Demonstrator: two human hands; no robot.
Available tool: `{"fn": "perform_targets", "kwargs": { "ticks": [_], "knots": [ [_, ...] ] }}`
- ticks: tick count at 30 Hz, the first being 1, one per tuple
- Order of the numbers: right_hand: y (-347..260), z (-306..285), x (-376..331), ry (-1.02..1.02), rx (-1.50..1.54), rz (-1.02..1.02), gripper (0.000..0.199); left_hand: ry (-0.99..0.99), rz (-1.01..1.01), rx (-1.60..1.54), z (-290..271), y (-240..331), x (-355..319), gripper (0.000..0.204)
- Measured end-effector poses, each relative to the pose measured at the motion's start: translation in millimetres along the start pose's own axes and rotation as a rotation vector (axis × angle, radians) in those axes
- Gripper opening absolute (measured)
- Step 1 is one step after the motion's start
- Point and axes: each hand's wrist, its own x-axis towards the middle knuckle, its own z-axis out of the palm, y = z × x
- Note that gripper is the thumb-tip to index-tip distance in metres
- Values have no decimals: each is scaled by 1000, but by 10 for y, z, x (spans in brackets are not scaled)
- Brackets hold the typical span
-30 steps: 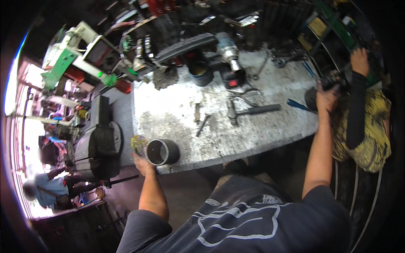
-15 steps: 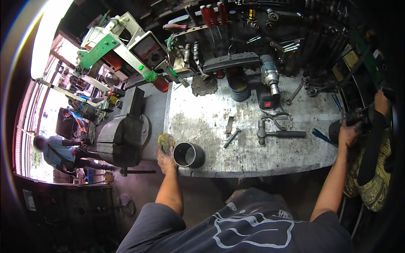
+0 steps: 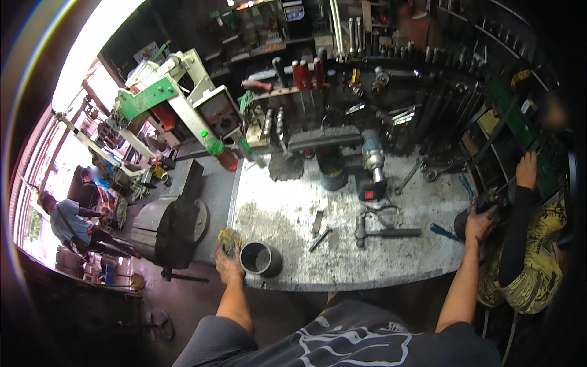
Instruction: The person assembles mechanical parts on a workbench using a cordless impact wrench, wrenches, and a screwdriver. They tighten bolts on a cylindrical component, adjust parts by hand, and coordinate with a coworker who also works on the assembly.
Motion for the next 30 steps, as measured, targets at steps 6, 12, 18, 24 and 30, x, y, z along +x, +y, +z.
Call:
{"fn": "perform_targets", "kwargs": {
  "ticks": [6, 12, 18, 24, 30],
  "knots": [
    [-52, -71, -4, -157, 10, 99, 100, 10, -21, -59, 30, -37, 30, 88],
    [-151, -157, -27, -224, 74, 219, 104, 40, 58, -143, 96, -115, 101, 74],
    [-261, -287, -16, -219, 188, 190, 102, -1, 49, -172, 165, -253, 143, 83],
    [-310, -377, -27, -67, 328, 115, 107, -10, 342, -287, -142, 50, -27, 96],
    [-348, -469, -2, -163, 330, 179, 107, 37, 293, -61, -199, 130, -118, 88]
  ]
}}
